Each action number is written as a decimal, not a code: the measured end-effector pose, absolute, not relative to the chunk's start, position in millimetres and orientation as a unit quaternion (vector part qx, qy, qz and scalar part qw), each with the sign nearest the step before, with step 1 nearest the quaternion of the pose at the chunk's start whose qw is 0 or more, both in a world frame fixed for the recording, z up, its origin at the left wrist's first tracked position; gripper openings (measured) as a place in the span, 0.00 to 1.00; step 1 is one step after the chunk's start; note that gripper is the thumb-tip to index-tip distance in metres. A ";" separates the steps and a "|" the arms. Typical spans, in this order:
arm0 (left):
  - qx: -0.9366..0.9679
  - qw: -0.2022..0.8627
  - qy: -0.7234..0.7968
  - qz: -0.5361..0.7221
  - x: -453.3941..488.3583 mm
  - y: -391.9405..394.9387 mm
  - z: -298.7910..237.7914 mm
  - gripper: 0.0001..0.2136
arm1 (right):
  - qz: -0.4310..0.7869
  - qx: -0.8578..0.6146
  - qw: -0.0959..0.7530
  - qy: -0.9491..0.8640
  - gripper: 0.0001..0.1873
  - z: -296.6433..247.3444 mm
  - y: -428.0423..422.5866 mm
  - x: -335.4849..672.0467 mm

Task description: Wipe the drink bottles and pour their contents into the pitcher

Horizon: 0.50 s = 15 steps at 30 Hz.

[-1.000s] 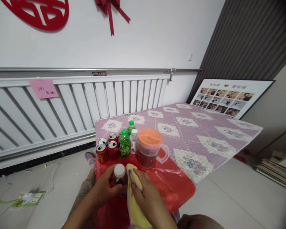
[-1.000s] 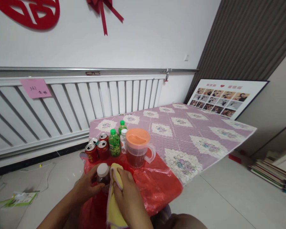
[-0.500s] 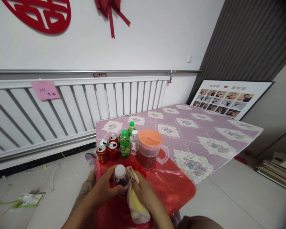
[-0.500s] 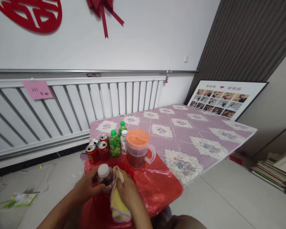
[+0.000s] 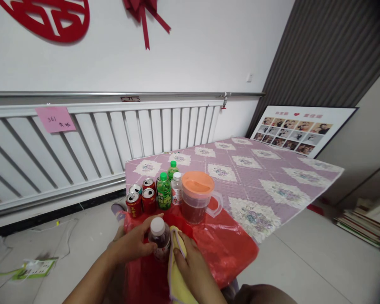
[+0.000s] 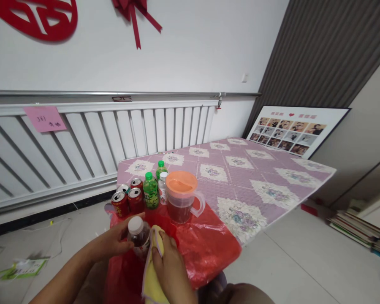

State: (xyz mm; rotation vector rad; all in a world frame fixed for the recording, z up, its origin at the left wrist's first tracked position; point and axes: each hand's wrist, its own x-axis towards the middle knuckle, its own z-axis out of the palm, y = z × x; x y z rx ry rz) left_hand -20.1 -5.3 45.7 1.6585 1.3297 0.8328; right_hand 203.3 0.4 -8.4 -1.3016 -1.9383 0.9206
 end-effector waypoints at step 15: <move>0.588 0.239 0.621 0.459 23.7 -25.0 38.0 0.20 | 0.277 -0.452 0.365 -0.765 0.27 22.1 3.5 194.1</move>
